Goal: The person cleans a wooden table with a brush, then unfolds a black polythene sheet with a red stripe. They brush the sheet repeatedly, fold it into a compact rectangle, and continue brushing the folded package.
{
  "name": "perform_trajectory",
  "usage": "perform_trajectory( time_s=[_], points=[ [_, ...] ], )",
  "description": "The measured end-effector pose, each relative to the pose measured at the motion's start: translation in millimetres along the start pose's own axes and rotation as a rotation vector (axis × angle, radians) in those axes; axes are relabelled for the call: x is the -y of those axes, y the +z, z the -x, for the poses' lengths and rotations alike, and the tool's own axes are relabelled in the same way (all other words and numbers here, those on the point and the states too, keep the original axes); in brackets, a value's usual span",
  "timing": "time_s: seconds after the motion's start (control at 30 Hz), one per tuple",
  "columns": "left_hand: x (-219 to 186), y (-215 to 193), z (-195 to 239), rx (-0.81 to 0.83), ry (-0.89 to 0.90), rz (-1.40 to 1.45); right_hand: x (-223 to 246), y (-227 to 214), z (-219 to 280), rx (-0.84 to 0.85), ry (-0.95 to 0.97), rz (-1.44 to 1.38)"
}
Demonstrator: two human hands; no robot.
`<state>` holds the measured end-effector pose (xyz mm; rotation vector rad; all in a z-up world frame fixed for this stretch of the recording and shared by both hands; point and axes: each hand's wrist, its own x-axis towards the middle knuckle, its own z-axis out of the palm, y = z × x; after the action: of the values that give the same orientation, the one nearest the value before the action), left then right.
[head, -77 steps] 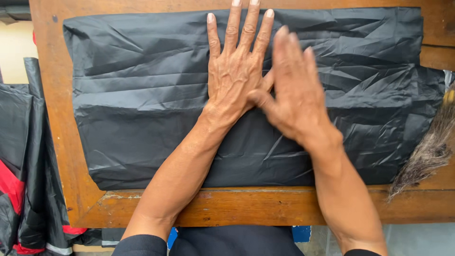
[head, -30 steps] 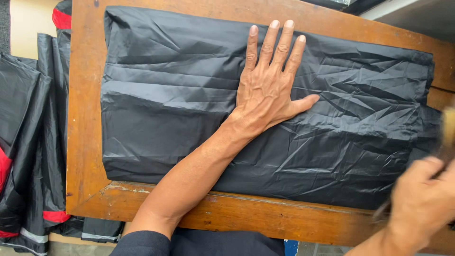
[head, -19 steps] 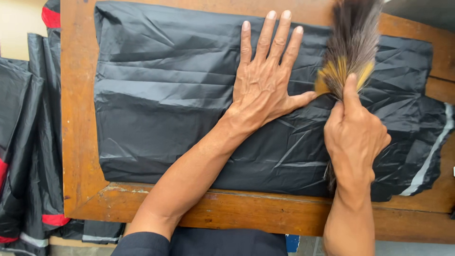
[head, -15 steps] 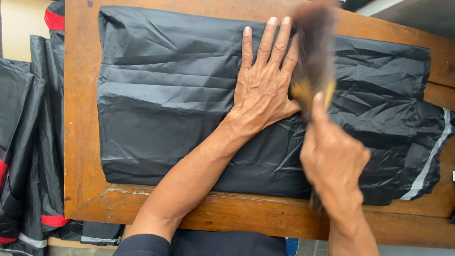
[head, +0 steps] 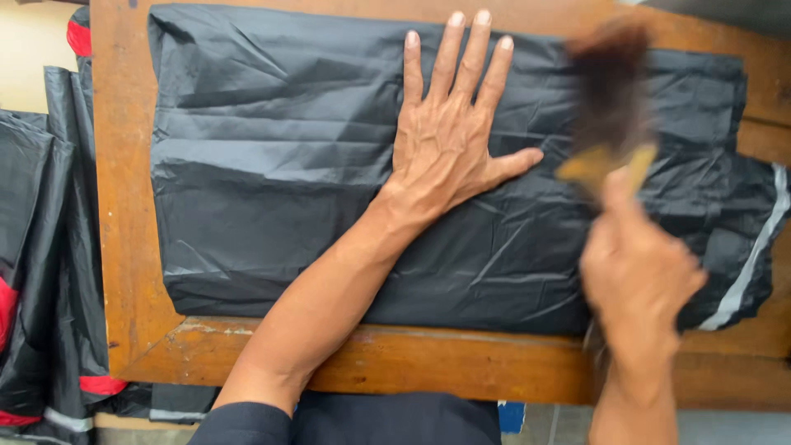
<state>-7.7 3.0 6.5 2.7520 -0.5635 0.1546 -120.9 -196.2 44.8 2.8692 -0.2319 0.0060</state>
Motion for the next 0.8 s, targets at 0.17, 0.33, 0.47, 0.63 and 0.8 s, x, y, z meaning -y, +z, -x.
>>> perform_trajectory(
  time_s=[0.17, 0.33, 0.47, 0.63, 0.8],
  points=[
    [0.1, -3.5, -2.4, -0.022, 0.006, -0.023, 8.6, -7.5, -8.9, -0.100, 0.024, 0.171],
    [2.4, -0.4, -0.5, 0.013, 0.005, -0.014, 20.1, 3.0, 20.6, -0.162, -0.183, -0.074],
    [-0.6, -4.3, -0.5, -0.007, 0.027, -0.045, -4.6, 1.2, -5.7, -0.065, 0.098, -0.048],
    [0.3, -3.1, -2.7, -0.014, 0.017, -0.063, 27.2, -5.3, 13.9, -0.145, -0.270, -0.267],
    [0.1, -2.8, -1.0, -0.044, 0.038, -0.039, -6.4, 10.1, -12.1, -0.070, 0.180, 0.061]
  ],
)
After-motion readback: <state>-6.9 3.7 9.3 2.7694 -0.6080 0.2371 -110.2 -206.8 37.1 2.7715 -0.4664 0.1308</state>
